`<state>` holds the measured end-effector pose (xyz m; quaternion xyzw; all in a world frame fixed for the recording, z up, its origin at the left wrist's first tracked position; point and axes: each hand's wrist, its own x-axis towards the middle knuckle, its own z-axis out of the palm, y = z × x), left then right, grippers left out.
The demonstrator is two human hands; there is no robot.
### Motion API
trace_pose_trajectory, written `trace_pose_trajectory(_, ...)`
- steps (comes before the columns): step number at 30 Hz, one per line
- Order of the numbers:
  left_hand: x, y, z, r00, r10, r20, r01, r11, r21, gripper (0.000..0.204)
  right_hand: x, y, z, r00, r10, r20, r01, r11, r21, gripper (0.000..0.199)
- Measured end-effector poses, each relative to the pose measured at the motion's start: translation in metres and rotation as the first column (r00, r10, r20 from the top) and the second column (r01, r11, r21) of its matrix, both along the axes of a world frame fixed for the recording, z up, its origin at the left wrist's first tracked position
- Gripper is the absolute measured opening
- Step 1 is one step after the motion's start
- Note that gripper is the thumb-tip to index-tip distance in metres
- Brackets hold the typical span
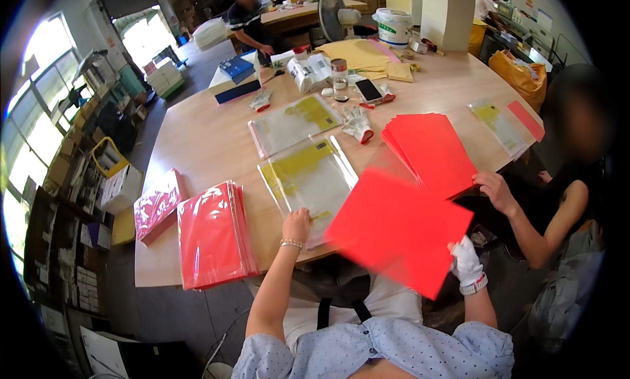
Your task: The person sits at a table and repeatedly places red envelopes into clear plastic sleeves. They pick up an envelope, slide it into a sleeve, and place the packaged item onto a growing stack on the table. Another person works alongside them on the same task.
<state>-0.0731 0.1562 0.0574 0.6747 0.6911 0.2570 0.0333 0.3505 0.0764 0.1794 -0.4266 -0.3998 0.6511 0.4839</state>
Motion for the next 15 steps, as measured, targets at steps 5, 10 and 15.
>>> trace_pose_trajectory(5, -0.007, -0.009, 0.004, 0.98, -0.189, -0.064, 0.198, 0.963, 0.184, 0.013, -0.034, -0.017, -0.035, 0.975, 0.106, -0.194, -0.14, 0.975, -0.17, 0.035)
trace_pose_trajectory(10, -0.004, -0.024, 0.029, 0.987, 0.158, 0.033, -0.161, 0.977, 0.137, 0.021, -0.054, -0.027, -0.053, 0.941, -0.13, -0.312, -0.021, 0.898, -0.439, 0.016)
trace_pose_trajectory(15, -0.013, -0.013, 0.051, 0.522, 0.254, 0.814, 0.15, 0.913, -0.38, 0.021, -0.063, -0.033, -0.052, 0.938, -0.2, -0.284, 0.052, 0.889, -0.455, 0.015)
